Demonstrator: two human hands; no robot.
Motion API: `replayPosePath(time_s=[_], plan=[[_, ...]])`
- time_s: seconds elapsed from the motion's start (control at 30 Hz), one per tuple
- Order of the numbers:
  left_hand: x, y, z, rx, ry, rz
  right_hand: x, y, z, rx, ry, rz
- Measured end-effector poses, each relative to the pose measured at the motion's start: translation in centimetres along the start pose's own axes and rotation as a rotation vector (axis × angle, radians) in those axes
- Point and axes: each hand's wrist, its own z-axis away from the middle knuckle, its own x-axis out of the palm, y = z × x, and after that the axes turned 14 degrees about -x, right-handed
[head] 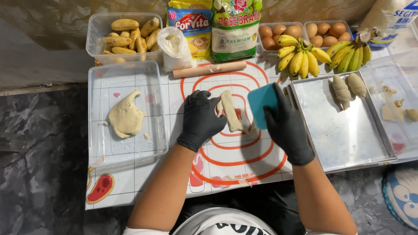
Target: The person shapes a piece of dough into a rectangular form using a blue plastic scraper and then flattens it with a wooden rolling pin on a silicone mat. The person repeatedly rolls the dough back and forth to achieve a thin, even sheet.
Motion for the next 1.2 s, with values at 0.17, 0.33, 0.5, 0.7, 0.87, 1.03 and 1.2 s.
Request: replayPosePath(time_s=[0.17,0.33,0.5,0.7,0.87,1.03,1.2], plan=[[-0.8,0.5,0.8,0.064,0.029,-0.093,2.6,4.2,-2.3,0.005,0.006,0.143],[0.6,-0.3,0.7,0.107,0.089,-0.12,2.6,2.1,-0.6,-0.153,0.05,0.529],[1.1,-0.5,0.5,0.1,0.112,-0.047,1.7,0.1,2.2,-0.221,-0.457,0.153],[-1.1,0.6,1.0,0.02,-0.034,0.211,2.8,1.6,3.5,-0.238,-0.353,0.107],[-1.7,1.5,1.0,-0.11,-0.154,0.651,1.9,1.5,2.3,-0.187,-0.093,-0.084],[-1.2,3.2,1.2,-0.318,-0.45,1.336,3.5,0.7,-0.5,0.024,0.152,-0.873],[-2.2,4.2,2.1,-0.439,-0.604,1.592,4.1,-1.8,-2.7,0.085,0.149,-0.845]])
